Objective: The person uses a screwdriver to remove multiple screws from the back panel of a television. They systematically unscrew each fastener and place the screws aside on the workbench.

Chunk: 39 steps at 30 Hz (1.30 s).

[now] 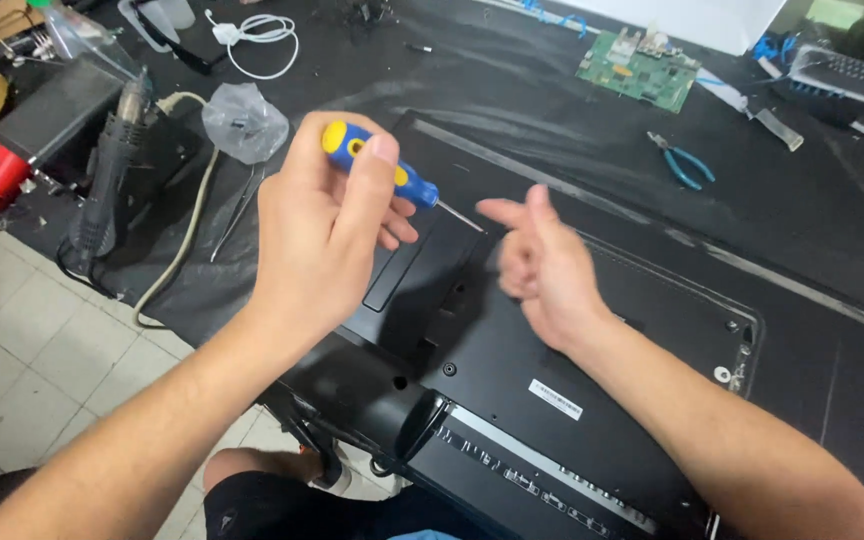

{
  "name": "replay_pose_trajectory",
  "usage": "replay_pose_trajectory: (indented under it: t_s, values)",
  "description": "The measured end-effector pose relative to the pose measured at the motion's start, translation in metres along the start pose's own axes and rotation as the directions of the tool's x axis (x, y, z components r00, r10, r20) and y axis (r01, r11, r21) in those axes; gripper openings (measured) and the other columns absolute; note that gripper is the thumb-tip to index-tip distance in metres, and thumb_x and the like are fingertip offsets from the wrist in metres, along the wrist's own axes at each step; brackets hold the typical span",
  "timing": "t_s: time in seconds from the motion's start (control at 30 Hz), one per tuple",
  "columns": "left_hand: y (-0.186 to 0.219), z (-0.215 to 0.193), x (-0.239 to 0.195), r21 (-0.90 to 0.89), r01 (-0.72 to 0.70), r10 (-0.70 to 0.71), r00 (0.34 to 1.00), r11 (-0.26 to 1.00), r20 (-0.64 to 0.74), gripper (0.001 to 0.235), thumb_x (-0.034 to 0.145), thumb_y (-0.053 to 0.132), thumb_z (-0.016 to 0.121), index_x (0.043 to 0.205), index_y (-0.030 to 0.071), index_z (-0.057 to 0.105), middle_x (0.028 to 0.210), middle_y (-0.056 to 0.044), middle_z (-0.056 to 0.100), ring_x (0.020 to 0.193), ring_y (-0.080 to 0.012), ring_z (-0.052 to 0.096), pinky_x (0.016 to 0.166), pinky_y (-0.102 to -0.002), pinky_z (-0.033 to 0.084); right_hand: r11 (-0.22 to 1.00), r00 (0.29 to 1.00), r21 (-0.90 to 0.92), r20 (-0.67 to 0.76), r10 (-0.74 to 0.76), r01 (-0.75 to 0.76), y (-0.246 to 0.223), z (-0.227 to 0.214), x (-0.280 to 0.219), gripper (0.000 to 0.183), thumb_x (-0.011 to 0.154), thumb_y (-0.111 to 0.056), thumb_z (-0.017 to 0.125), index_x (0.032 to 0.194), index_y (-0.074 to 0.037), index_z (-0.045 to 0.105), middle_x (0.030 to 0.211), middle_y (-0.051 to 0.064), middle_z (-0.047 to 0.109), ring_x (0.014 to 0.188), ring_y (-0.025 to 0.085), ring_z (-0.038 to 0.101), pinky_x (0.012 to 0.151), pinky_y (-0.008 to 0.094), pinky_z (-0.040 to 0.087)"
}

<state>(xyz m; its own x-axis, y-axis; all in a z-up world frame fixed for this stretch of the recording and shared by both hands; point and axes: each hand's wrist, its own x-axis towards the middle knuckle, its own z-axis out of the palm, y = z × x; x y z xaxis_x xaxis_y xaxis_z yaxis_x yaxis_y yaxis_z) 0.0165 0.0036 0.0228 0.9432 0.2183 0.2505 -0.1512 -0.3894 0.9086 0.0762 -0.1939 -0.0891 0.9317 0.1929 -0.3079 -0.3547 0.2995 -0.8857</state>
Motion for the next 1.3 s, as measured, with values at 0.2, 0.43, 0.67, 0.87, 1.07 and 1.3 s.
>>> replay_pose_trajectory:
  t_s: [0.2,0.43,0.67,0.87,1.07,1.3]
  values:
    - [-0.042,0.015,0.012,0.382,-0.281,0.176,0.942,0.880,0.287,0.025,0.104,0.045,0.067,0.115,0.022,0.064,0.064,0.005,0.068,0.058,-0.0164,0.073,0.064,-0.035,0.055,0.955,0.971,-0.199,-0.058,-0.233,0.218,0.000,-0.022,0.020,0.049,0.110,-0.043,0.060,0.095,0.002,0.075,0.051,-0.006,0.027,0.049,0.007,0.021,0.050,0.026,0.015]
    - [-0.072,0.029,0.027,0.297,-0.616,0.436,0.753,0.729,0.492,0.029,0.108,0.036,0.066,0.110,0.009,0.057,0.059,-0.002,0.058,0.044,-0.0334,0.059,0.040,-0.047,0.045,0.499,0.985,-0.856,0.064,-0.158,0.136,-0.006,-0.027,0.023,0.035,0.093,-0.015,0.061,0.111,-0.022,0.089,0.047,-0.009,0.034,0.052,0.007,0.038,0.067,0.024,0.047]
    - [-0.078,0.037,0.035,0.134,-0.702,0.567,0.659,0.700,0.494,0.032,0.104,0.022,0.079,0.107,0.004,0.052,0.067,0.002,0.051,0.048,-0.0177,0.049,0.036,-0.039,0.036,0.468,0.994,-0.877,0.085,-0.071,0.108,-0.011,-0.029,0.031,0.029,0.091,-0.012,0.065,0.099,-0.020,0.091,0.058,-0.008,0.063,0.059,0.005,0.052,0.060,0.026,0.048]
    - [-0.091,0.044,0.038,0.084,-0.673,0.545,0.660,0.735,0.517,0.038,0.102,0.021,0.083,0.102,0.005,0.049,0.066,0.003,0.054,0.049,-0.0181,0.045,0.036,-0.037,0.032,0.440,0.935,-0.826,0.336,-0.114,0.351,-0.011,-0.034,0.029,0.026,0.084,0.002,0.064,0.086,-0.018,0.081,0.058,-0.009,0.045,0.059,0.010,0.033,0.052,0.027,0.033]
    - [-0.085,0.045,0.040,0.121,-0.643,0.490,0.679,0.756,0.546,0.033,0.105,0.023,0.078,0.101,0.007,0.049,0.063,0.004,0.053,0.045,-0.0184,0.043,0.034,-0.037,0.033,0.399,0.781,-0.697,0.619,-0.087,0.596,-0.007,-0.046,0.032,0.023,0.086,-0.001,0.067,0.073,-0.016,0.056,0.065,-0.004,0.026,0.064,0.015,0.021,0.049,0.032,0.025]
    - [-0.046,0.031,0.056,0.291,-0.613,0.137,0.553,0.734,0.822,0.026,0.105,0.030,0.069,0.090,0.012,0.060,0.067,-0.004,0.066,0.049,-0.0345,0.064,0.046,-0.051,0.049,0.350,0.699,-0.621,0.696,-0.165,0.701,0.016,-0.060,0.041,0.016,0.092,-0.002,0.068,0.088,-0.017,0.069,0.066,0.003,0.045,0.059,0.020,0.035,0.053,0.033,0.041]
